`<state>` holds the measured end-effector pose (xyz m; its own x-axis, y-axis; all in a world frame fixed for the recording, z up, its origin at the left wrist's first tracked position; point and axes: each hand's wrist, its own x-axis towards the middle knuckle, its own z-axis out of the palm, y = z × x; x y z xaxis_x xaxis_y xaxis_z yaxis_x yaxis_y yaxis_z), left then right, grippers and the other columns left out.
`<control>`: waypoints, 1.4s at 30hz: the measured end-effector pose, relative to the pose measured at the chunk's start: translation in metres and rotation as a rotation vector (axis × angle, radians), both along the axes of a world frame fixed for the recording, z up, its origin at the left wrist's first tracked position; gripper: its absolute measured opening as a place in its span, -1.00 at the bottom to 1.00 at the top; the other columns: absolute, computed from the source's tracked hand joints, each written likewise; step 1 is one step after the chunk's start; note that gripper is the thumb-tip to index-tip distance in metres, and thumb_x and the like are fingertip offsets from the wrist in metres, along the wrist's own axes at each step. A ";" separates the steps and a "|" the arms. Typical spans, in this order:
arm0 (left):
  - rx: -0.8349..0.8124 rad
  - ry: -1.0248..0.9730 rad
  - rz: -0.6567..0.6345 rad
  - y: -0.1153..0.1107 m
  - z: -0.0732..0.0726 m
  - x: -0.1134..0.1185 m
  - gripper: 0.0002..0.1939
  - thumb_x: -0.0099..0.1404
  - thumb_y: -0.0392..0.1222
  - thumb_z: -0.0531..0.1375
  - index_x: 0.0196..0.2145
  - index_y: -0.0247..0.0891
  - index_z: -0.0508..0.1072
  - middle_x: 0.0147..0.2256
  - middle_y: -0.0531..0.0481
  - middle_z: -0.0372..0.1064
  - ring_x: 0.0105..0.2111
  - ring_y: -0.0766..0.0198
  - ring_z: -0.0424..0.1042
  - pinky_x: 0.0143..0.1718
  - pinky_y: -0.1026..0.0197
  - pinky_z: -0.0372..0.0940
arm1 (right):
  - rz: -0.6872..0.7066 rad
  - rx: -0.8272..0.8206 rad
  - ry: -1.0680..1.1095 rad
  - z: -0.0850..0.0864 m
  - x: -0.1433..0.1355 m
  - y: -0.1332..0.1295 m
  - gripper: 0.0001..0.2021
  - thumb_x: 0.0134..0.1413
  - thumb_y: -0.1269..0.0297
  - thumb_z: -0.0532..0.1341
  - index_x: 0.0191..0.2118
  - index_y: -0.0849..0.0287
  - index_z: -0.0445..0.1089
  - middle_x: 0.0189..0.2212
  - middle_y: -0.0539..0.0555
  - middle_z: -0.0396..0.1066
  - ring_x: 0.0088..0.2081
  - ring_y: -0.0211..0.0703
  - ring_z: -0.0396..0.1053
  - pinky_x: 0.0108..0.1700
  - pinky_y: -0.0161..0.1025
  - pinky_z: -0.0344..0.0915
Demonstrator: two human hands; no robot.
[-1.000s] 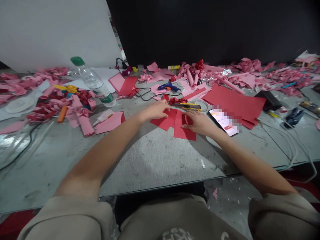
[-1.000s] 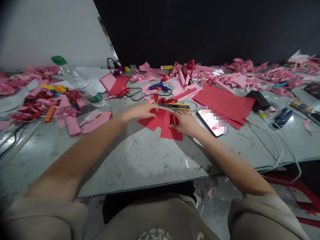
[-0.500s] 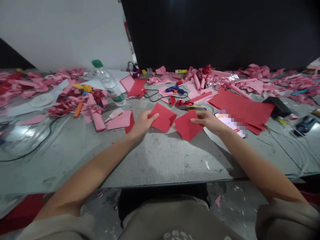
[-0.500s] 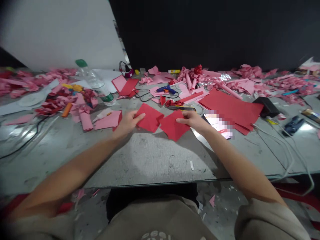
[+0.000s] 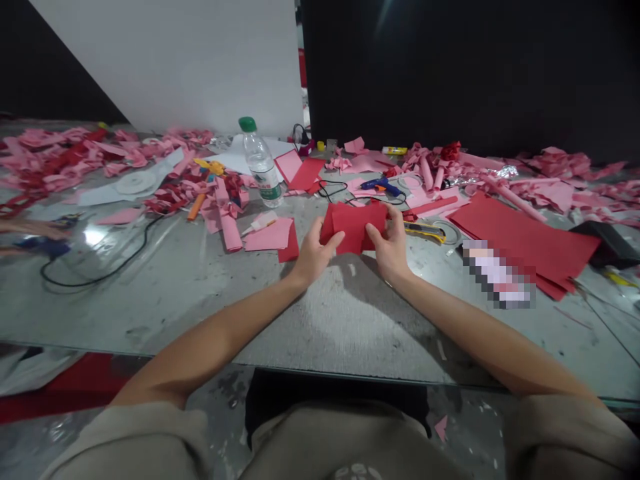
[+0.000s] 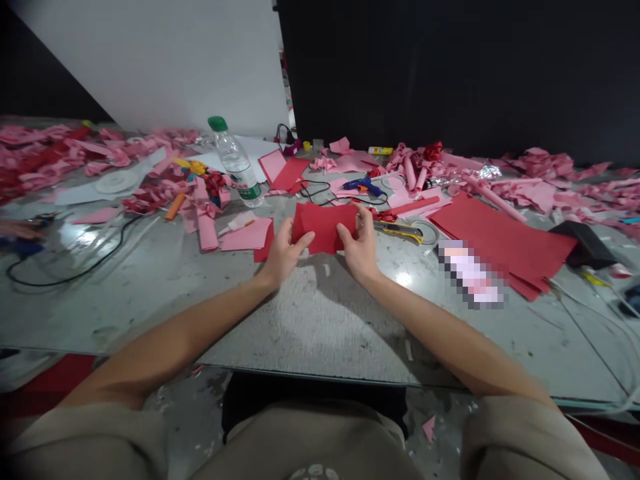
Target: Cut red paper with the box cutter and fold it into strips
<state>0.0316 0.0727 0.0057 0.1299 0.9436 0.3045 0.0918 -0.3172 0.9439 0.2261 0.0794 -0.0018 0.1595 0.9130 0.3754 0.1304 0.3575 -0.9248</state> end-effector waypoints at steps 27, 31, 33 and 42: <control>0.089 0.114 0.049 0.030 -0.019 -0.018 -0.65 0.53 -0.06 0.22 0.21 -0.07 0.32 -0.11 -0.03 0.56 -0.27 0.23 0.58 -0.22 0.18 0.49 | 0.276 -0.246 0.059 -0.012 0.002 0.005 -0.63 0.05 -0.14 0.47 -0.30 0.07 0.56 -0.39 0.01 0.53 -0.33 -0.07 0.45 -0.24 -0.15 0.37; 0.075 0.262 0.156 0.056 -0.002 -0.039 -0.52 0.46 -0.15 0.25 0.28 -0.11 0.28 0.18 -0.20 0.47 0.02 0.15 0.58 0.07 0.05 0.50 | 0.190 -0.282 0.041 -0.014 0.007 0.011 -0.61 0.02 -0.16 0.46 -0.40 0.09 0.51 -0.46 -0.01 0.47 -0.39 -0.11 0.39 -0.32 -0.18 0.30; 0.068 0.396 0.181 0.070 0.015 -0.067 -0.63 0.42 -0.16 0.27 0.15 -0.17 0.42 0.17 -0.19 0.50 0.04 0.11 0.56 0.18 -0.01 0.45 | 0.150 -0.300 0.031 -0.016 0.008 0.014 -0.61 0.04 -0.16 0.44 -0.41 0.09 0.49 -0.48 -0.02 0.45 -0.41 -0.13 0.38 -0.34 -0.19 0.29; -0.018 0.979 0.237 0.076 0.037 -0.179 -0.68 0.20 -0.15 0.36 -0.08 -0.22 0.67 0.04 -0.26 0.65 0.12 -0.25 0.56 0.22 -0.15 0.37 | 0.155 -0.488 -0.076 -0.004 -0.056 0.047 -0.60 0.45 0.09 0.35 0.25 0.17 0.46 0.20 0.20 0.49 0.10 0.06 0.54 0.11 0.10 0.57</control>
